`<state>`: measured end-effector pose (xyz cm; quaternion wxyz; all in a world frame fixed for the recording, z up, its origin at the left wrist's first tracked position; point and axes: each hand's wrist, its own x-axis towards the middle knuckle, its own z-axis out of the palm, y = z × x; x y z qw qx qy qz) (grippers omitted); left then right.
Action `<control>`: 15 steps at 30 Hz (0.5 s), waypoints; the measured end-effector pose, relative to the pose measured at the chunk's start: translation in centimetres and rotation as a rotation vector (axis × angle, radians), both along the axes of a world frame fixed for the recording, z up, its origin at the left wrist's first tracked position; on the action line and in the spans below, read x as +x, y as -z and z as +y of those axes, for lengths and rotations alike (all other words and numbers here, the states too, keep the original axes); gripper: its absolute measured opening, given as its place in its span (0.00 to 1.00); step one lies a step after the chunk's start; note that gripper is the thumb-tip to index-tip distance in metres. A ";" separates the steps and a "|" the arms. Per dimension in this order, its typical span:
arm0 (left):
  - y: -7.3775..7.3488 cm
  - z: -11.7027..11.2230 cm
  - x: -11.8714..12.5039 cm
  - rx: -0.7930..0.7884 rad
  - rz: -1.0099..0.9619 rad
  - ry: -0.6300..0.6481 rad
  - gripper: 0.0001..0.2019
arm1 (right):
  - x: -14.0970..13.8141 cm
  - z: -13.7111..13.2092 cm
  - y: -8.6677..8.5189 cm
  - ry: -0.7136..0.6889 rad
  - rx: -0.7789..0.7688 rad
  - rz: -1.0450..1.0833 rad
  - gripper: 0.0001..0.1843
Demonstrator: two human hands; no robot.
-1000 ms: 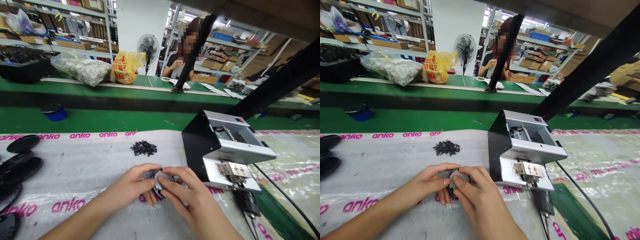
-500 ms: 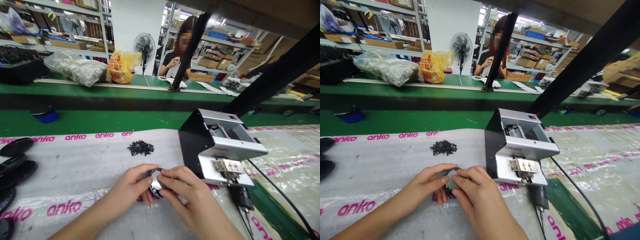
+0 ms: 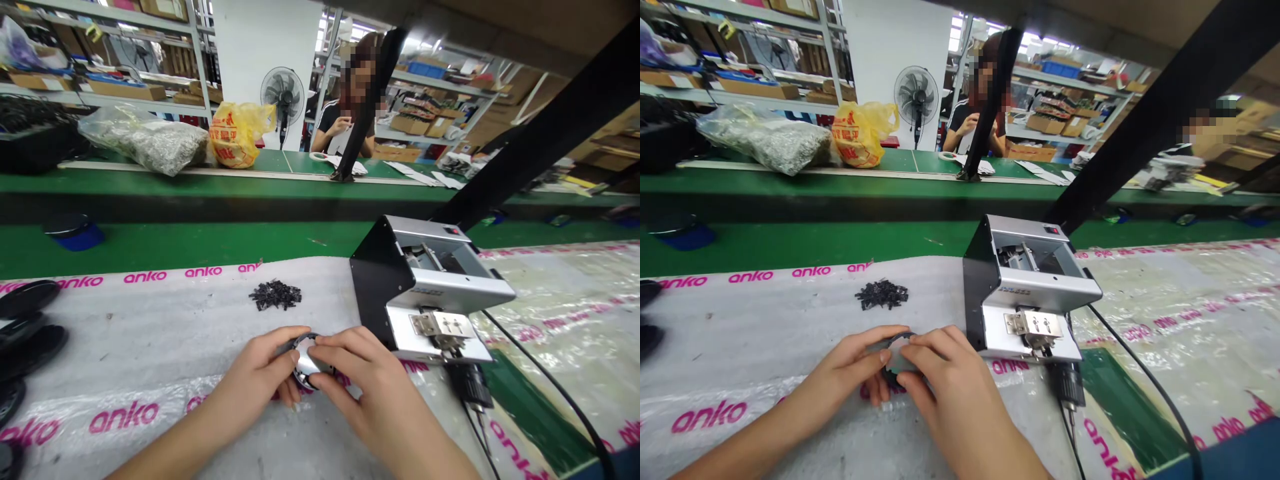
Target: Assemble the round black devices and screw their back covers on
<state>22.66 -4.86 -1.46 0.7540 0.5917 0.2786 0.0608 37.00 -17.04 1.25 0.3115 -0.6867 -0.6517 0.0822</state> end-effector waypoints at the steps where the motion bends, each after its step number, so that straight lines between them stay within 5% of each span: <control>1: 0.0 0.0 0.0 -0.021 0.001 0.002 0.20 | 0.0 0.0 -0.1 -0.003 -0.012 0.003 0.13; 6: -0.3 -0.3 0.7 -0.137 0.008 -0.011 0.19 | -0.2 0.1 -0.4 0.069 -0.089 0.025 0.15; 15: -0.6 -0.8 1.1 -0.092 -0.027 -0.060 0.18 | -0.3 -0.2 -0.3 0.110 -0.129 0.065 0.18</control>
